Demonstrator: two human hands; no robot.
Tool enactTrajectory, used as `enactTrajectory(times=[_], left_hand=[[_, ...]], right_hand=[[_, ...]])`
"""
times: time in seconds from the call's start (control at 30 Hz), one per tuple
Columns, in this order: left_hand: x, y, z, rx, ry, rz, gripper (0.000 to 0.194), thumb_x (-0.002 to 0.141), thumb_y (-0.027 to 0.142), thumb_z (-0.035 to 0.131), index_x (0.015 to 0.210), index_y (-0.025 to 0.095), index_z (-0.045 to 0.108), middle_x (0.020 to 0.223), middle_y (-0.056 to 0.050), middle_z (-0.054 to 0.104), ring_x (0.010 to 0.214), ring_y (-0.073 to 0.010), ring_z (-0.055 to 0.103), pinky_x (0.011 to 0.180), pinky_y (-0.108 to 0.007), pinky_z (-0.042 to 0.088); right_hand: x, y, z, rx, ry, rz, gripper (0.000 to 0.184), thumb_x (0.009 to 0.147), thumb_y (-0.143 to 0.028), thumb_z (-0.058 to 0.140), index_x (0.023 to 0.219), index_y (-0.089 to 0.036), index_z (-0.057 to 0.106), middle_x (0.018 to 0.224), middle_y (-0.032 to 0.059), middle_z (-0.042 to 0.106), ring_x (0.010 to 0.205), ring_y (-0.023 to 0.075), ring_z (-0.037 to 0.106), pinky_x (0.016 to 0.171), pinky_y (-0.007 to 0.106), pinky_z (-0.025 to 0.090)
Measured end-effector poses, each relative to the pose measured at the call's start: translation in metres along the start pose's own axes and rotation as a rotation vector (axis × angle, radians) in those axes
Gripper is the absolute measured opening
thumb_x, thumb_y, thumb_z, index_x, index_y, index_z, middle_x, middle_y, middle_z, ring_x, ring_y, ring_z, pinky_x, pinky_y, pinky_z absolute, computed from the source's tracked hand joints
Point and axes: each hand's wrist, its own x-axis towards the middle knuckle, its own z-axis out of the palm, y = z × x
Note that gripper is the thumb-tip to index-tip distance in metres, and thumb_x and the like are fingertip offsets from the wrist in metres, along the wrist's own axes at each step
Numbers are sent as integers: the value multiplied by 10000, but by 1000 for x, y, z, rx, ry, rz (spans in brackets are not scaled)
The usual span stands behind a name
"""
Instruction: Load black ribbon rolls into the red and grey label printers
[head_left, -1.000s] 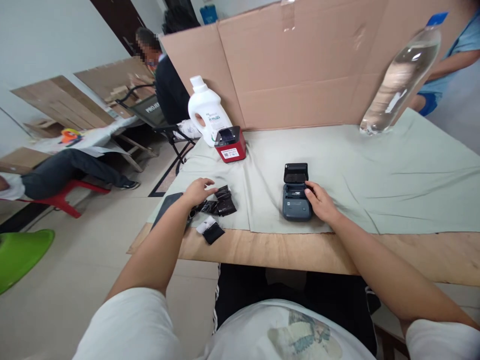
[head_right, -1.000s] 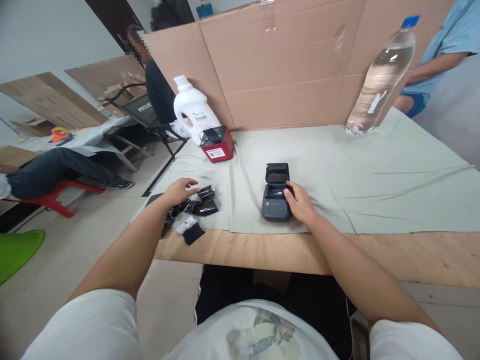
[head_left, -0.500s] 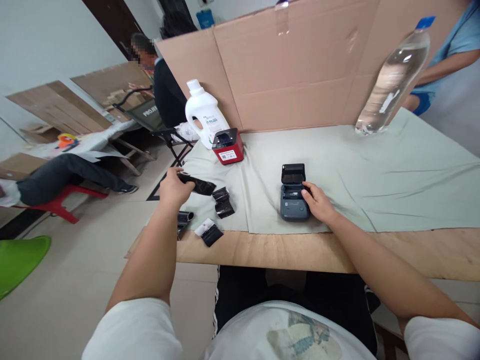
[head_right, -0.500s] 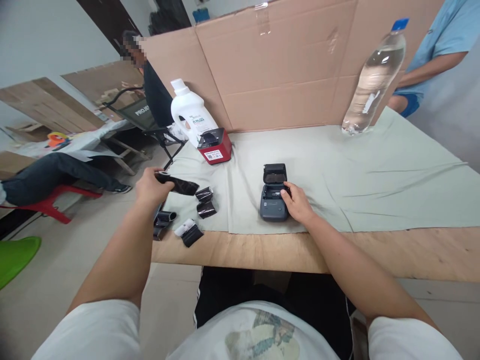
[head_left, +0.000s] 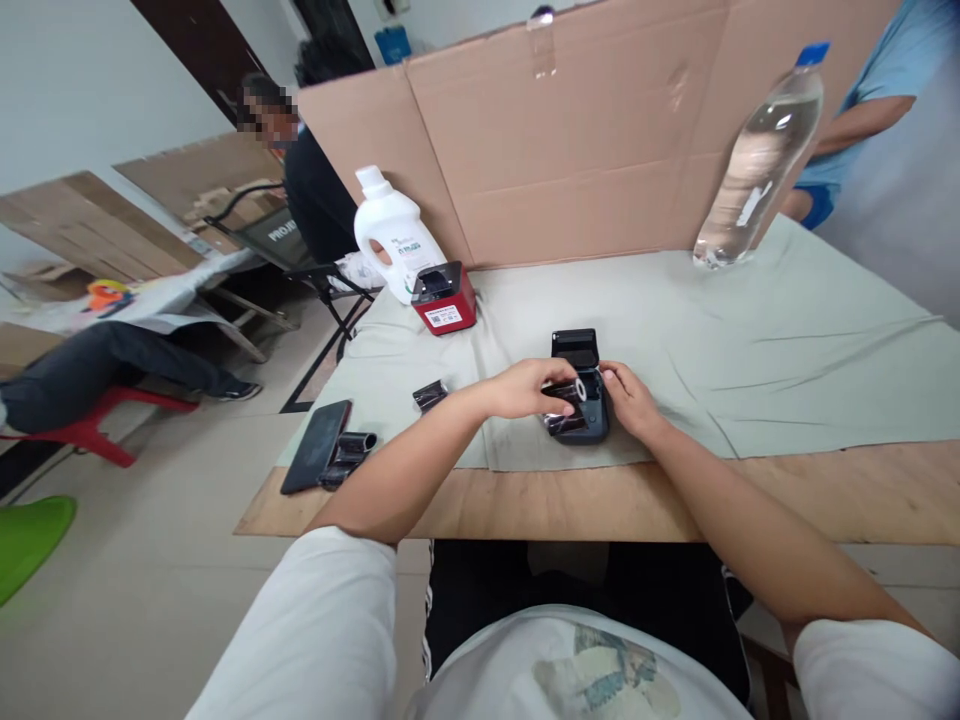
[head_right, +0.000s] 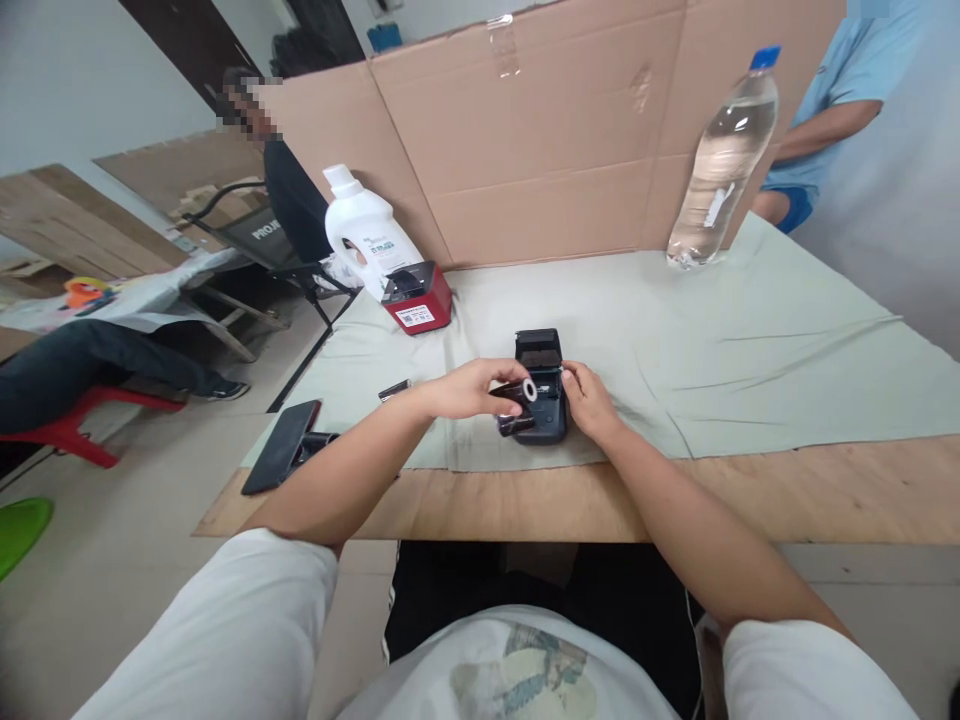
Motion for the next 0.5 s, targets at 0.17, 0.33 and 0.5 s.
enactTrajectory(times=[0.17, 0.33, 0.5], left_hand=[[44, 5, 11, 514, -70, -107, 348, 807, 314, 636, 1128, 180, 613, 1098, -64, 699, 1042, -242, 626, 979, -390, 393], [60, 0, 20, 652, -149, -222, 372, 861, 396, 565, 1140, 162, 639, 1123, -112, 704, 1093, -305, 624, 980, -435, 392], [60, -3, 26, 660, -101, -197, 418, 878, 437, 546, 1185, 168, 638, 1156, -125, 696, 1144, -320, 600, 977, -435, 410]], right_hand=[[1, 0, -1, 16, 20, -1, 658, 882, -728, 319, 1153, -209, 620, 1187, 117, 675, 1137, 279, 606, 1025, 490, 449], [1, -1, -1, 30, 15, -4, 629, 887, -717, 329, 1140, -219, 619, 1157, 106, 683, 1098, 267, 623, 1005, 478, 468], [0, -2, -1, 38, 14, -3, 613, 893, -703, 340, 1136, -213, 615, 1169, 113, 678, 1104, 267, 619, 1013, 481, 460]])
